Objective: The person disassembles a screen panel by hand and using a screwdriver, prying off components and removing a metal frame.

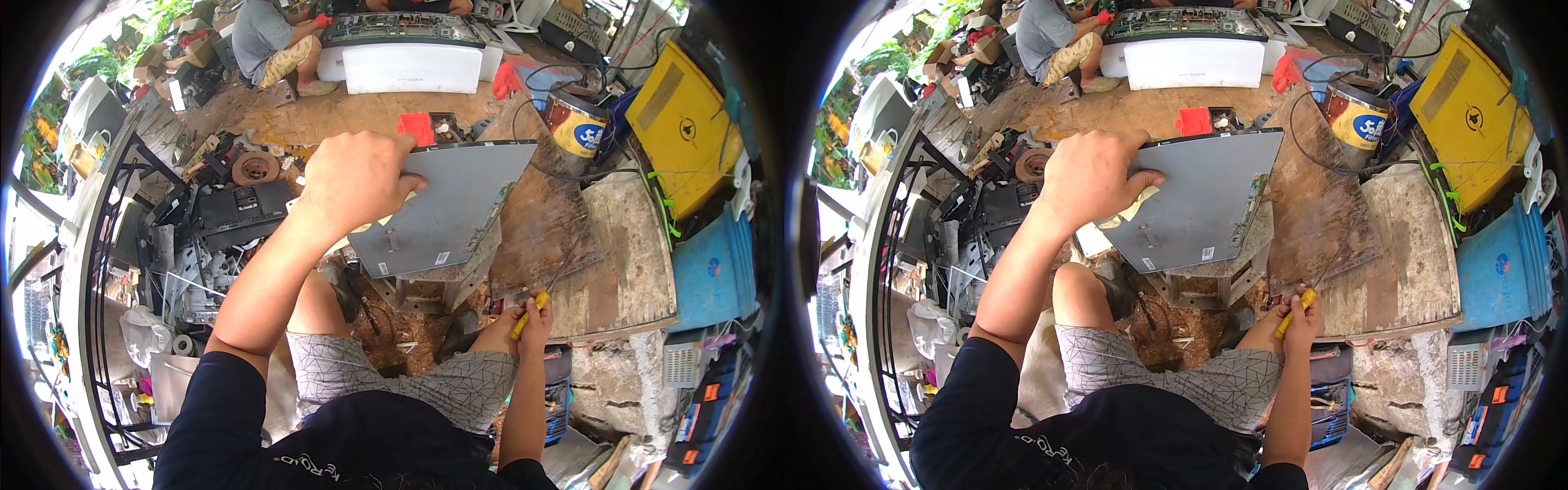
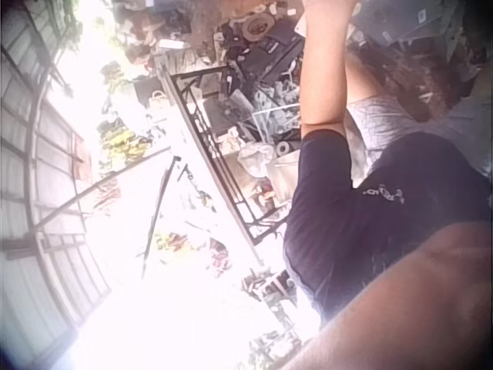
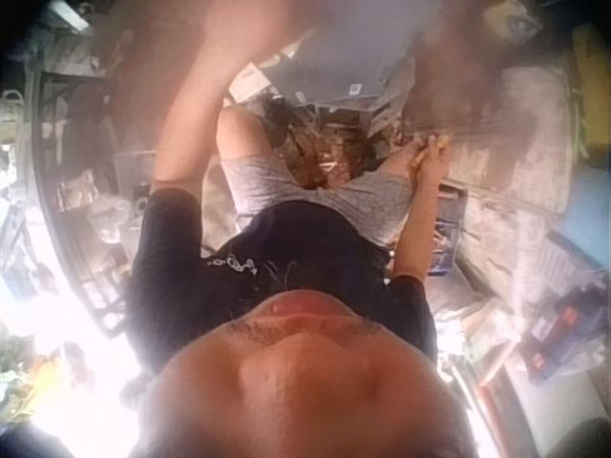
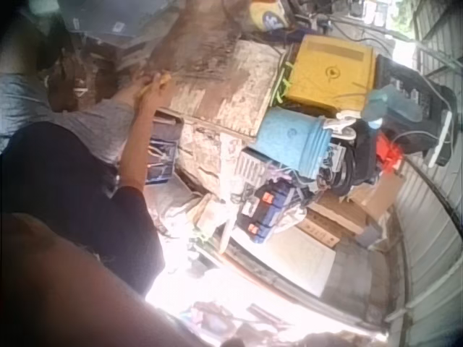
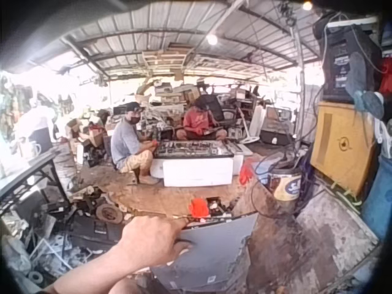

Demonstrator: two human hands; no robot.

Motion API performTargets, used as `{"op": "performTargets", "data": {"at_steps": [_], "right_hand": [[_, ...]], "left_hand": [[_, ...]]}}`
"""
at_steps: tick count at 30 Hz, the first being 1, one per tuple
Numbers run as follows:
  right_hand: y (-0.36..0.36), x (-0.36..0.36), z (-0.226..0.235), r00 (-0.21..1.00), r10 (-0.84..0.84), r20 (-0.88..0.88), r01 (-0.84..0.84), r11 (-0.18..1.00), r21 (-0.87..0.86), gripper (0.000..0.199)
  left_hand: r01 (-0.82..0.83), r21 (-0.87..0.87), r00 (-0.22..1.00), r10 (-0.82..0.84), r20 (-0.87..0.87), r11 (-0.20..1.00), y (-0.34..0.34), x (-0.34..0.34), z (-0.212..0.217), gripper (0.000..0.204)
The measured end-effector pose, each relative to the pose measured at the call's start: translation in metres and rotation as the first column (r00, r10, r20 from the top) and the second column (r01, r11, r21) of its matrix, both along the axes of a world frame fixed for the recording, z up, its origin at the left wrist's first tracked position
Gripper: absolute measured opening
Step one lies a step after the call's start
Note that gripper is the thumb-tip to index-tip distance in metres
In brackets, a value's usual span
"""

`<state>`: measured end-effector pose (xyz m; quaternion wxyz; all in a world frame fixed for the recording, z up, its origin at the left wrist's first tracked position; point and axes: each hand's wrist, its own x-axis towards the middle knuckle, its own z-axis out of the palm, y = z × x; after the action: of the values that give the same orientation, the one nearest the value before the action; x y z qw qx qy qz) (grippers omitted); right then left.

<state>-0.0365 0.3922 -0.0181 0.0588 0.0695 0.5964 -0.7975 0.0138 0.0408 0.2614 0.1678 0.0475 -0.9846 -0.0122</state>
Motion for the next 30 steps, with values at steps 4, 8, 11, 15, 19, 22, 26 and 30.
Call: {"op": "performTargets", "data": {"at_steps": [4,8,11,15,19,22,26,30], "right_hand": [[0.0,0.0,0.001,1.0,-0.002,0.006,0.002,1.0,0.01,0.02],[0.0,0.0,0.001,1.0,0.0,0.004,0.0,1.0,0.001,0.021],[-0.001,0.0,0.001,1.0,0.011,-0.002,-0.011,1.0,-0.005,0.022],[0.002,0.001,-0.002,1.0,0.01,0.028,-0.01,1.0,0.005,0.022],[0.005,0.001,-0.002,1.0,0.004,0.019,-0.005,0.999,0.037,0.021],[0.002,0.0,-0.001,1.0,0.012,0.0,-0.012,1.0,0.028,0.021],[-0.004,0.0,0.005,1.0,0.008,0.021,-0.009,1.0,0.0,0.02],[-0.007,0.001,0.009,1.0,0.025,0.01,-0.026,0.998,0.056,0.021]], "left_hand": [[0.005,-0.003,1.0,-0.005,-0.004,1.0,-0.001,-0.001,-0.001,0.04],[-0.003,-0.01,1.0,0.003,0.001,1.0,-0.001,-0.001,-0.001,0.04],[-0.005,0.0,1.0,0.005,0.011,1.0,-0.001,-0.001,-0.001,0.039],[-0.006,0.017,1.0,0.005,0.026,1.0,-0.002,0.001,0.002,0.039],[0.022,0.011,1.0,-0.022,-0.008,1.0,0.002,0.002,0.0,0.039],[0.004,0.009,1.0,-0.005,0.019,1.0,0.001,0.0,0.001,0.039],[0.01,0.025,1.0,-0.01,0.0,1.0,-0.002,-0.002,-0.001,0.038],[0.001,0.016,1.0,-0.001,-0.005,1.0,-0.003,-0.001,-0.001,0.037]]}}
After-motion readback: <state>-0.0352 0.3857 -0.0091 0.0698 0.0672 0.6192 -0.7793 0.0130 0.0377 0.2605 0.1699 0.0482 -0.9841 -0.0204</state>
